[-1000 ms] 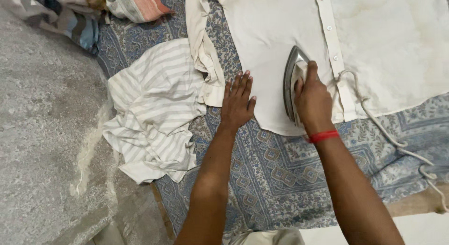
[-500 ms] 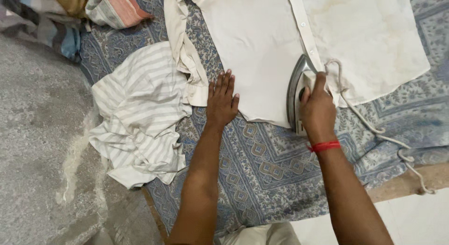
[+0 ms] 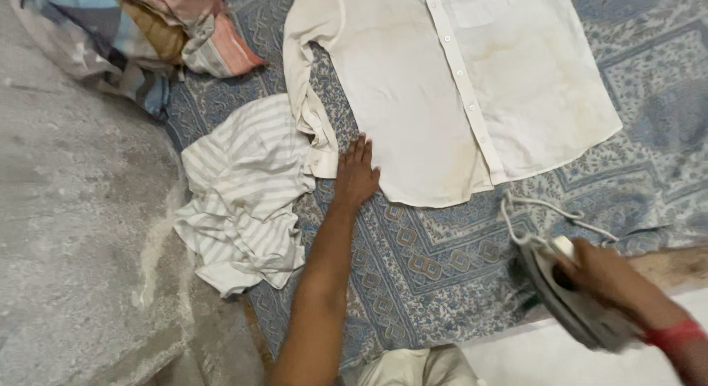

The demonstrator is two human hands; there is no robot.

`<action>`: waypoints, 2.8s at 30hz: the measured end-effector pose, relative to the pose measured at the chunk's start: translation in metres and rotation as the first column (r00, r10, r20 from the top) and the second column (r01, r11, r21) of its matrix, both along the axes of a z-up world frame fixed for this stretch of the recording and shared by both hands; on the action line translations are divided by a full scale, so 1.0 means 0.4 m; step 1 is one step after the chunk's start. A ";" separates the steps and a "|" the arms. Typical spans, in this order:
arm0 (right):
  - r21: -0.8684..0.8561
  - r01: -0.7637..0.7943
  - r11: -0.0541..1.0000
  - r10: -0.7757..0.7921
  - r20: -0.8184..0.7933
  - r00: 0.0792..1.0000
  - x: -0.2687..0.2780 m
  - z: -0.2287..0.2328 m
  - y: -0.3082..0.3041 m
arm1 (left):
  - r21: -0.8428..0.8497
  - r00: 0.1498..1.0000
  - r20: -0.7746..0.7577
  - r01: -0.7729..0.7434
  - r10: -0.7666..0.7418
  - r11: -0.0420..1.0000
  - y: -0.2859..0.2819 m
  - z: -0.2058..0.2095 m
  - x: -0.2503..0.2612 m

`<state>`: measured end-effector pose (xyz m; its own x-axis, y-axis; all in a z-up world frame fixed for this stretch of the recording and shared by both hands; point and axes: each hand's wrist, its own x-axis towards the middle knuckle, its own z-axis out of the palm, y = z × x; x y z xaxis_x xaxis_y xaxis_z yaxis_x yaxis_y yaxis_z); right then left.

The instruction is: The person buttons a white long-sleeved shirt laid on a patterned bedspread, then irons the front, sleeves, and collar using a handheld iron. The person adjusts the shirt multiple times and finishes by placing it atop a purple shirt.

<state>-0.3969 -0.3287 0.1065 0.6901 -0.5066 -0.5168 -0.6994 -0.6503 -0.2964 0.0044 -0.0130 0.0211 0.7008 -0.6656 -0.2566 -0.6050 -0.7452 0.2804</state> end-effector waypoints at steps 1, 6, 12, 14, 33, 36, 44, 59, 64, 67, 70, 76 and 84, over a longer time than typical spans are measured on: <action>-0.012 -0.017 1.000 0.016 -0.037 0.999 -0.034 0.012 -0.059 | -0.011 1.000 -0.022 -0.004 0.004 1.000 -0.001 0.013 -0.005; -0.084 0.094 0.992 -0.090 0.051 0.995 -0.170 0.118 -0.182 | -0.153 0.998 -0.053 -0.025 0.017 0.988 -0.012 0.081 -0.049; 0.048 0.363 0.930 -0.322 0.578 0.749 -0.109 0.298 -0.135 | -0.249 0.951 -0.293 -0.176 0.099 0.952 -0.095 0.160 -0.122; 0.171 0.385 0.907 -0.380 0.728 0.571 -0.128 0.358 -0.142 | -0.292 0.961 -0.268 -0.144 0.064 0.946 -0.128 0.192 -0.129; 0.278 0.206 0.938 -0.346 0.751 0.562 0.257 0.239 -0.816 | -0.271 0.971 -0.240 -0.059 -0.007 0.961 -0.819 0.482 -0.309; -0.378 -0.156 0.913 0.312 0.400 0.861 0.360 0.248 -0.918 | -0.201 0.953 -0.296 -0.122 0.058 0.972 -0.904 0.428 -0.314; 0.597 -0.181 0.781 -0.463 0.749 0.473 0.552 -0.085 -0.962 | -0.139 0.947 -0.318 -0.089 0.041 0.986 -1.007 0.346 -0.362; 0.322 0.077 0.944 -0.307 0.762 0.571 0.531 -0.233 -0.853 | -0.069 0.897 -0.317 -0.346 0.308 0.936 -0.824 0.271 -0.373; 0.267 0.029 0.963 -0.239 0.801 0.549 0.546 -0.216 -0.823 | -0.130 0.887 -0.326 -0.383 0.325 0.915 -0.774 0.269 -0.398; 0.199 0.030 0.979 -0.186 0.839 0.511 0.553 -0.211 -0.816 | -0.141 0.899 -0.305 -0.369 0.314 0.919 -0.742 0.268 -0.396; 0.069 0.074 0.995 -0.100 0.785 0.612 0.565 -0.202 -0.825 | -0.160 0.902 -0.306 -0.365 0.305 0.917 -0.705 0.263 -0.386; -0.007 0.089 0.996 -0.052 0.765 0.642 0.515 -0.200 -0.833 | -0.203 0.937 -0.276 -0.275 0.214 0.940 -0.632 0.212 -0.362; 0.169 0.169 0.971 -0.237 0.771 0.591 0.255 -0.192 -0.795 | -0.155 0.917 -0.345 -0.266 0.200 0.951 -0.662 0.220 -0.368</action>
<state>-0.2950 -0.6466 0.0298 0.7299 -0.6712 0.1293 -0.2890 -0.4745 -0.8314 -0.1430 -0.2778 0.1092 0.7433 -0.5532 -0.3761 -0.2731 -0.7642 0.5843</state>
